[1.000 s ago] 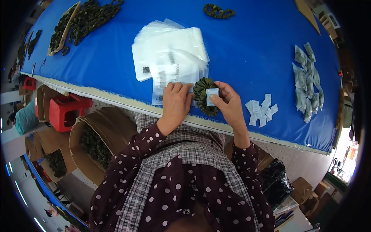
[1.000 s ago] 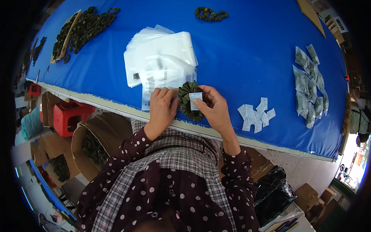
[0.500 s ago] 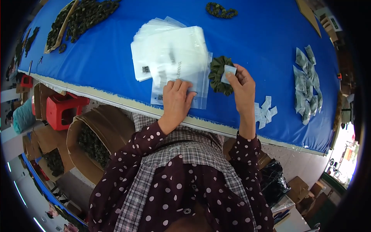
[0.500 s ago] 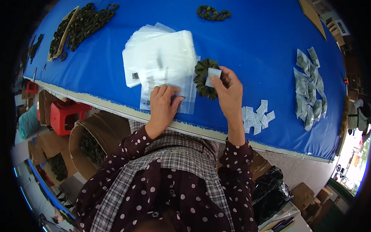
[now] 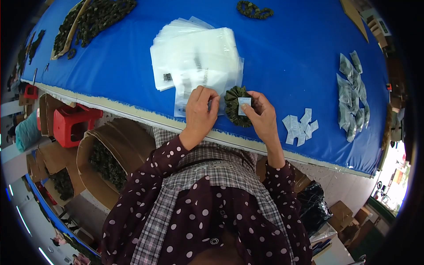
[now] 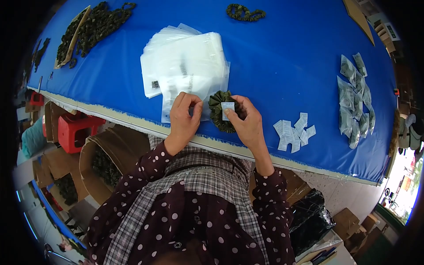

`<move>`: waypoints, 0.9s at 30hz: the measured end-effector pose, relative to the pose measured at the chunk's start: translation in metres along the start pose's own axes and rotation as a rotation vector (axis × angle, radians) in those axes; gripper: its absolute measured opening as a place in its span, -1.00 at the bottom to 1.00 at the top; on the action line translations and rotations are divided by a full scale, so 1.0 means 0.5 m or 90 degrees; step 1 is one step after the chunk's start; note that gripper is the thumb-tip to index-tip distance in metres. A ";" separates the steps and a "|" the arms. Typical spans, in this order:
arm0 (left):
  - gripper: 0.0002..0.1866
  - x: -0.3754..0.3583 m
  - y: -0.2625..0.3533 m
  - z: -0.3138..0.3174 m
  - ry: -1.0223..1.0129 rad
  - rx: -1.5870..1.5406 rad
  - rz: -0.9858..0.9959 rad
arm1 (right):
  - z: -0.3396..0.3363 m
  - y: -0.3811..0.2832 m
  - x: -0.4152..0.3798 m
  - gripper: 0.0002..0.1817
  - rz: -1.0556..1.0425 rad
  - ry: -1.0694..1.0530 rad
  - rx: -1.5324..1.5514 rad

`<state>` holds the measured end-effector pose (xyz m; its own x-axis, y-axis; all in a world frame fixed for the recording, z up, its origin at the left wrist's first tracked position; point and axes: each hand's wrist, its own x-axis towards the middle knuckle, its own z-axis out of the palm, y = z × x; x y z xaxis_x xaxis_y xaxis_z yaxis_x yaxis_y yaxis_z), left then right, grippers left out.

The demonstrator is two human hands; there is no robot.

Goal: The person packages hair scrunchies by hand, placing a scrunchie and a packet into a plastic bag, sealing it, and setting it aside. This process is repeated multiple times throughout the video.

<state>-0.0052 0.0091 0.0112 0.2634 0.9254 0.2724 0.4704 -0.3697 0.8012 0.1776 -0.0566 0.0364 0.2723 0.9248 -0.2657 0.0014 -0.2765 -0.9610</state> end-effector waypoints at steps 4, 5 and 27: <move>-0.85 -0.002 0.000 -0.005 0.006 -0.028 0.107 | 0.000 -0.025 0.001 -0.43 -0.151 -0.055 -0.349; -0.85 -0.002 -0.001 -0.007 0.006 -0.028 0.107 | 0.003 -0.031 0.002 -0.43 -0.150 -0.054 -0.348; -0.49 -0.024 0.029 0.002 0.056 0.229 0.059 | 0.018 0.021 0.058 -0.44 -0.025 -0.047 0.062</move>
<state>-0.0006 -0.0076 0.0191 0.2536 0.8842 0.3923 0.7176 -0.4439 0.5366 0.1769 -0.0304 0.0179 0.2024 0.9523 -0.2284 -0.0838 -0.2156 -0.9729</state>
